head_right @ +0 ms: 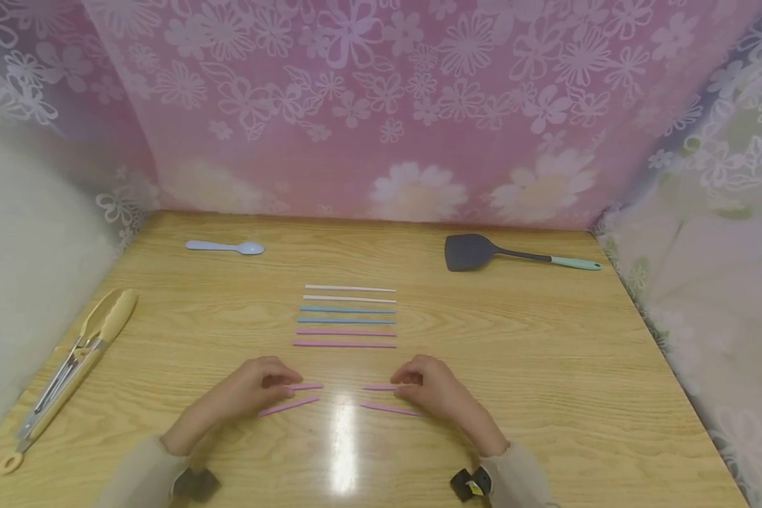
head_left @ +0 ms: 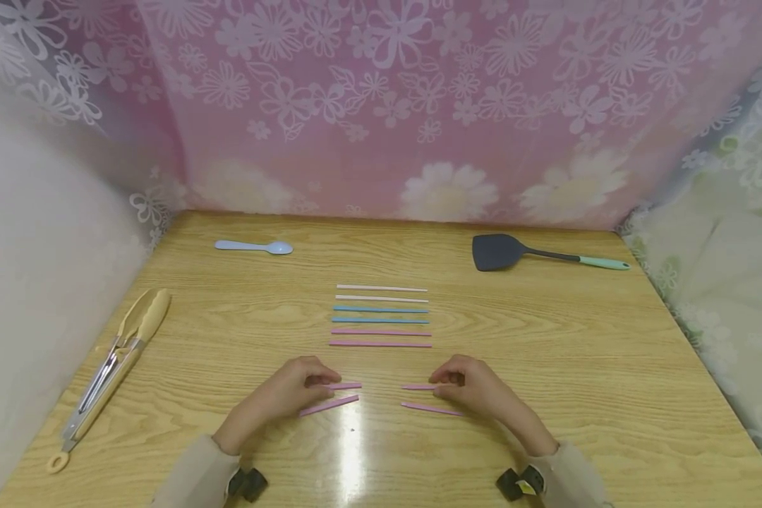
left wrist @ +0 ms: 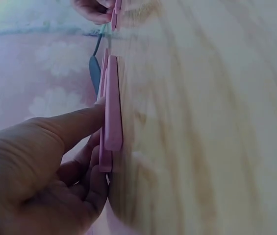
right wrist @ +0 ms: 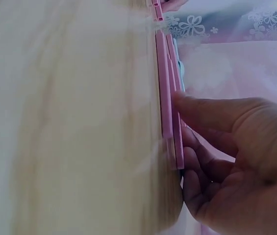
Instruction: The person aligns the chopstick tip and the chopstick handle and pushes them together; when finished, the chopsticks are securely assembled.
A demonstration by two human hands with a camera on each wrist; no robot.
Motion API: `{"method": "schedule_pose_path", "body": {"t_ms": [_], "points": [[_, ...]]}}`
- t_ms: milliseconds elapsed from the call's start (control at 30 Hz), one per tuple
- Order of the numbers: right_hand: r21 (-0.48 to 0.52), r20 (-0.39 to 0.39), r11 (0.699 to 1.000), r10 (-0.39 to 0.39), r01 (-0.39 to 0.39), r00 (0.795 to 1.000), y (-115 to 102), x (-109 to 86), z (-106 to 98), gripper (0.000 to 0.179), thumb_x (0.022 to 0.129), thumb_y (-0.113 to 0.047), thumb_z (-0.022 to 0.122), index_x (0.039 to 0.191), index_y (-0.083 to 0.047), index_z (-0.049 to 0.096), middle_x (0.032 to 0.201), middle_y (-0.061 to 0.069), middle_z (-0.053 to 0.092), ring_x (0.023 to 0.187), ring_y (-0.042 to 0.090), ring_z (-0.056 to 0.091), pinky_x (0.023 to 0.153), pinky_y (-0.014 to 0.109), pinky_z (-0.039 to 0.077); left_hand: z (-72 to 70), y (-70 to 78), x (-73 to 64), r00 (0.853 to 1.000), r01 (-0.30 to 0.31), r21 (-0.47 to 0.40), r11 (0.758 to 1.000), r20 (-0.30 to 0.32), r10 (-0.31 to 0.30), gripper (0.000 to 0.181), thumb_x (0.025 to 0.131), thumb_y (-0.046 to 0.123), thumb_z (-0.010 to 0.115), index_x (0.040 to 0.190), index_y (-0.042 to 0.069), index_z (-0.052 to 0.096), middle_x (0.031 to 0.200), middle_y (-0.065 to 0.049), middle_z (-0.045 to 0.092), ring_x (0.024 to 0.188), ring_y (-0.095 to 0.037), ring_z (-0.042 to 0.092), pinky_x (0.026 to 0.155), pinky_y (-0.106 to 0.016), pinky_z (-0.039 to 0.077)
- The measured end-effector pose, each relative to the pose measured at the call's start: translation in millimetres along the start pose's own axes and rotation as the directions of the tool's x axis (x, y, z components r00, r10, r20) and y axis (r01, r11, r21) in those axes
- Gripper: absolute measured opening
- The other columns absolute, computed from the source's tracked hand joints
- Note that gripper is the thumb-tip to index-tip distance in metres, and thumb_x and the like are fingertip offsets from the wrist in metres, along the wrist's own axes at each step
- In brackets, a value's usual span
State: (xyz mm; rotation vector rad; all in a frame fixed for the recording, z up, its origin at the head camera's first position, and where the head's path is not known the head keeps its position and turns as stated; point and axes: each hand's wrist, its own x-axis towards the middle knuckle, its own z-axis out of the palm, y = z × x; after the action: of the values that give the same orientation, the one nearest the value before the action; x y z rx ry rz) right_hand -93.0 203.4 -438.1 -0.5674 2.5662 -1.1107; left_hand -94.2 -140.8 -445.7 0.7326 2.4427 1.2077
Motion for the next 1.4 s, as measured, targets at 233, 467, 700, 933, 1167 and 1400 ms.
{"method": "schedule_pose_path", "body": {"t_ms": [233,467,700,933,1167,1400], "points": [[-0.013,-0.007,1.000,-0.022,0.022,1.000,-2,0.8,1,0.007,0.083,-0.009,0.072,0.089,-0.006,0.072,0.076,-0.005,0.056,0.066,0.002,0.045,0.057,0.019,0.042,1.2,-1.6,0.4,1.000,-0.013,0.030,0.999,-0.001,0.013,0.017,0.088,0.011,0.066,0.103,0.004,0.071,0.087,0.004,0.062,0.074,-0.003,0.048,0.064,-0.019,0.046],[-0.004,-0.002,1.000,-0.025,0.025,1.000,-5,0.4,1,0.004,0.085,-0.007,0.070,0.088,-0.005,0.071,0.075,-0.005,0.057,0.065,0.002,0.046,0.056,0.019,0.043,2.2,0.0,2.0,1.000,-0.029,0.045,0.999,-0.008,0.029,0.015,0.090,0.009,0.064,0.102,0.004,0.072,0.090,0.002,0.064,0.075,-0.004,0.050,0.063,-0.019,0.047],[0.017,-0.028,0.999,-0.031,0.032,0.999,-12,-0.4,2,0.005,0.085,-0.010,0.070,0.089,-0.009,0.072,0.077,-0.006,0.058,0.069,0.003,0.048,0.060,0.019,0.044,4.6,5.4,4.6,0.996,-0.084,0.035,0.996,-0.038,0.085,0.019,0.092,0.017,0.063,0.106,0.007,0.070,0.098,0.001,0.065,0.086,-0.009,0.055,0.073,-0.021,0.049],[0.063,-0.074,0.993,-0.098,0.103,0.992,-21,1.5,5,0.006,0.086,-0.013,0.070,0.091,-0.009,0.072,0.083,-0.005,0.062,0.078,0.004,0.055,0.074,0.022,0.052,7.7,16.9,9.7,0.991,-0.118,0.010,0.993,-0.060,0.118,0.019,0.092,0.017,0.062,0.107,0.008,0.069,0.095,0.003,0.065,0.083,-0.006,0.054,0.073,-0.021,0.049],[0.070,-0.108,0.989,-0.123,0.131,0.987,-28,3.6,8,0.004,0.085,-0.010,0.071,0.089,-0.009,0.072,0.081,-0.007,0.060,0.076,0.003,0.054,0.074,0.023,0.053,8.2,22.6,12.1,0.989,-0.133,0.005,0.991,-0.059,0.133,0.019,0.092,0.016,0.062,0.108,0.008,0.068,0.097,0.003,0.064,0.085,-0.007,0.055,0.075,-0.022,0.050],[0.072,-0.109,0.986,-0.140,0.148,0.984,-31,4.9,10,0.004,0.085,-0.007,0.071,0.088,-0.008,0.072,0.080,-0.007,0.060,0.075,0.002,0.054,0.073,0.023,0.052,8.2,25.5,12.2,0.989,-0.138,0.008,0.990,-0.059,0.139,0.019,0.092,0.015,0.062,0.109,0.008,0.068,0.098,0.003,0.063,0.086,-0.007,0.056,0.076,-0.022,0.050]]}}
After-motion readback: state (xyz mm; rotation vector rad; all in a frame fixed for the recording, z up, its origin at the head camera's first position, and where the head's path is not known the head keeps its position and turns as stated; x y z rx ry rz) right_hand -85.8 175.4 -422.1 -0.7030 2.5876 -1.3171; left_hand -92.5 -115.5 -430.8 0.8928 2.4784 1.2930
